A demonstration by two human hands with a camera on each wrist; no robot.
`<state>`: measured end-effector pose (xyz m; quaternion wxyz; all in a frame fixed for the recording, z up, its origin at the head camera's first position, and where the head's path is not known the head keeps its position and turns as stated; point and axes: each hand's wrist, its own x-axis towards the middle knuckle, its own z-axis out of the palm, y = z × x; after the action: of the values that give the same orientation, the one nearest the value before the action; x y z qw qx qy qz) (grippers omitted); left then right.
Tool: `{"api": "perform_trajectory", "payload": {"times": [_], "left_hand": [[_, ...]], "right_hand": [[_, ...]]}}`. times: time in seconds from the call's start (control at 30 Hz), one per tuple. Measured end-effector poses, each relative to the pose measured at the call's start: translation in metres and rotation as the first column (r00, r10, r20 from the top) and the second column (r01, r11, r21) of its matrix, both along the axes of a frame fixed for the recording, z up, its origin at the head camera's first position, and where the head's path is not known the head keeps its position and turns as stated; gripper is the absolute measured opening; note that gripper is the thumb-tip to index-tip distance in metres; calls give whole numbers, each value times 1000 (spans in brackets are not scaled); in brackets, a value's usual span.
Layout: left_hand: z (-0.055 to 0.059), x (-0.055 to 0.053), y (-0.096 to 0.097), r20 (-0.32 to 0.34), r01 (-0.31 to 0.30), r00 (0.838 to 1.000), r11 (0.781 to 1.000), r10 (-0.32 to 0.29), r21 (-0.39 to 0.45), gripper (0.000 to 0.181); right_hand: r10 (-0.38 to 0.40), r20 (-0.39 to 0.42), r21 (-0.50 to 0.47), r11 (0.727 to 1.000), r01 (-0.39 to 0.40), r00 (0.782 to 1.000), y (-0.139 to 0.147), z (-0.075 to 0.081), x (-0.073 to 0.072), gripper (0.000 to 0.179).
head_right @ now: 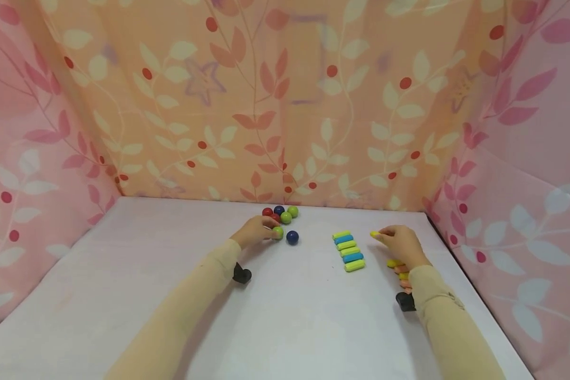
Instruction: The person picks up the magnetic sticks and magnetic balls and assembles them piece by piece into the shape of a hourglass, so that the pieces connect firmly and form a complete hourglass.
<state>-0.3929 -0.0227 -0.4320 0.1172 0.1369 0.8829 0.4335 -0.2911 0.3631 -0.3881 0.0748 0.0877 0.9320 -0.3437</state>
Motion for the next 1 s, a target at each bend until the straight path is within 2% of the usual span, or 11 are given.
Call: {"api": "perform_trajectory", "payload": {"times": [0.1,0.17,0.27,0.43,0.57,0.7,1.0], "left_hand": [[4,4,-9,-10,-4,1000,1000,3,-13,29],[6,8,-14,0,-10,1000,1000,10,-16,28],[7,15,-19,33,-24,999,1000,24,-16,28],[6,26,-23,77,-58,995,998,58,-10,30],[4,33,-24,74,-106,992,994,104,23,30],[1,39,-26,81,-141,987,988,137,56,31],[-11,63,-32,129,-196,975,971,178,141,31]], "right_hand": [[14,-101,0,1000,-14,995,-14,6,-1,70],[0,-156,-36,999,-5,988,-27,7,0,68],[-15,-186,-113,994,-6,982,-50,4,3,65],[-41,-146,-249,968,3,988,-97,-4,8,56],[-61,-100,-342,940,23,993,-137,-14,3,46],[-63,-34,-391,919,45,997,-170,-28,-2,41],[-80,58,-508,856,99,995,-205,-48,-4,38]]}}
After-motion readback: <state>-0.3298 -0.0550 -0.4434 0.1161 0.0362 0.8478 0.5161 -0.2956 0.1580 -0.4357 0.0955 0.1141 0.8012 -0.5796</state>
